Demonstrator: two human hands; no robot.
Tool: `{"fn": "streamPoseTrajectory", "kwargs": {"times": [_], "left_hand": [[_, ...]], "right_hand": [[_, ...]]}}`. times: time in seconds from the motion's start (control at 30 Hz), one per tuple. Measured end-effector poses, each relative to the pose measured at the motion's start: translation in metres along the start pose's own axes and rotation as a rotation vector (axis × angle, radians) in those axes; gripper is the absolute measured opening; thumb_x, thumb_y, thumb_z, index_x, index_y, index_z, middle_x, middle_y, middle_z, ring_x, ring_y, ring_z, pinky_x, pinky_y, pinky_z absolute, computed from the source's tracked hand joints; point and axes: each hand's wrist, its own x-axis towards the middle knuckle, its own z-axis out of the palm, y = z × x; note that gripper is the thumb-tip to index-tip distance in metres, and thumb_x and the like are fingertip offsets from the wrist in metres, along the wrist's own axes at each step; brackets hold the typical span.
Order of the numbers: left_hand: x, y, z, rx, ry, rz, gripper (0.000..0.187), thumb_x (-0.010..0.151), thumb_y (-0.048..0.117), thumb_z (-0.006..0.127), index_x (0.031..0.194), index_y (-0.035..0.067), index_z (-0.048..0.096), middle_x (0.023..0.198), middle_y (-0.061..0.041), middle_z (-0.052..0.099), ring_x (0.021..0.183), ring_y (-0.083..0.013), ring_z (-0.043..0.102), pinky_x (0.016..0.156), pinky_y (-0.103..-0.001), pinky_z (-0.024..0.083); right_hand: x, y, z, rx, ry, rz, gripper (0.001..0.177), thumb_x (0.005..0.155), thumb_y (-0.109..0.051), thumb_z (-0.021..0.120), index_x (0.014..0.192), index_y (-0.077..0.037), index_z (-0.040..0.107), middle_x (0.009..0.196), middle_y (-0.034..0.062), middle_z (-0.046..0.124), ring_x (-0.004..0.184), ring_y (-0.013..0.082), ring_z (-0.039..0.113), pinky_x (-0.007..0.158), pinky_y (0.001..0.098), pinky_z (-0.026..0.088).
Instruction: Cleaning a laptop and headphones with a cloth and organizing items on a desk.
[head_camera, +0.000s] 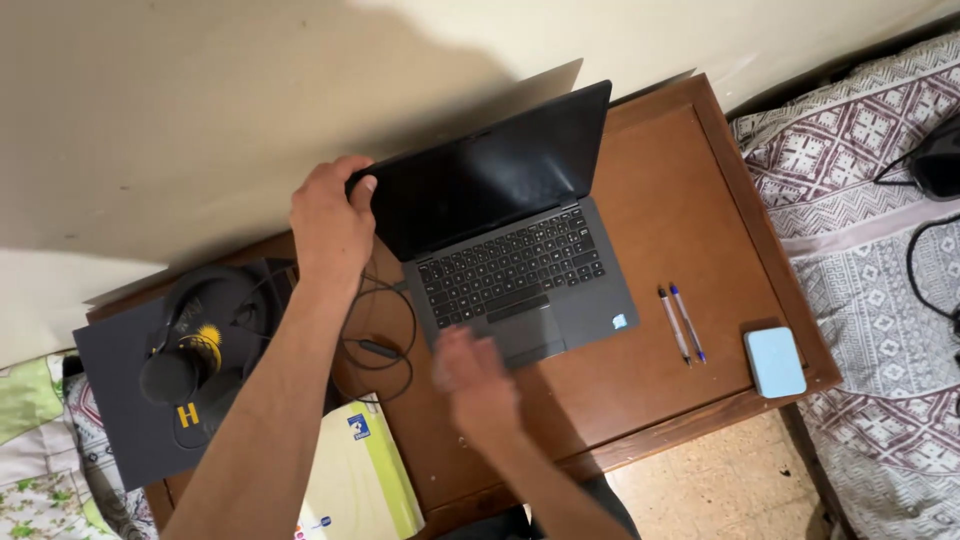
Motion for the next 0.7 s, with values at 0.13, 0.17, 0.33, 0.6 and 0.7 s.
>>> {"fn": "streamPoseTrajectory", "kwargs": {"times": [0.13,0.17,0.33,0.6,0.7], "left_hand": [[-0.005,-0.001,0.001,-0.033,0.012,0.027,0.018,0.099,0.011,0.069,0.116,0.007,0.073,0.111,-0.019,0.07,0.095,-0.0394,0.069,0.084,-0.049,0.054],[-0.005,-0.001,0.001,-0.054,-0.002,-0.01,0.018,0.1,0.012,0.068,0.116,0.008,0.073,0.112,-0.018,0.07,0.094,-0.0377,0.07,0.083,-0.048,0.055],[-0.008,-0.007,0.009,-0.077,0.08,0.056,0.018,0.097,0.009,0.071,0.115,0.007,0.073,0.109,-0.018,0.071,0.096,-0.0393,0.069,0.085,-0.048,0.054],[-0.008,-0.008,0.008,-0.134,0.128,0.037,0.018,0.093,0.008,0.072,0.111,0.009,0.074,0.102,-0.017,0.071,0.091,-0.0404,0.068,0.081,-0.049,0.053],[-0.007,-0.009,0.008,-0.137,0.144,0.082,0.018,0.093,0.007,0.071,0.111,0.009,0.074,0.103,-0.016,0.07,0.091,-0.0402,0.068,0.081,-0.049,0.053]], "right_hand": [[-0.011,-0.031,0.009,0.026,0.143,-0.302,0.061,0.088,-0.007,0.056,0.148,-0.007,0.048,0.16,0.0099,0.045,0.149,0.0276,0.039,0.118,0.0476,0.038],[-0.01,-0.029,0.007,-0.113,0.234,-0.454,0.059,0.085,-0.008,0.06,0.144,-0.007,0.053,0.158,0.0109,0.048,0.149,0.0252,0.043,0.118,0.0491,0.039],[0.0,0.095,-0.053,-0.17,0.393,-0.134,0.048,0.089,-0.009,0.058,0.138,-0.009,0.057,0.148,0.0134,0.055,0.14,0.0309,0.048,0.114,0.0476,0.04],[0.041,0.115,-0.021,-0.077,0.732,0.376,0.059,0.094,0.001,0.045,0.152,-0.007,0.056,0.16,0.0176,0.05,0.149,0.0356,0.045,0.125,0.0421,0.036],[0.068,0.033,0.053,-0.969,-0.005,0.029,0.066,0.089,-0.008,0.049,0.153,-0.003,0.034,0.164,0.0172,0.033,0.151,0.0339,0.035,0.124,0.0438,0.033]]}}
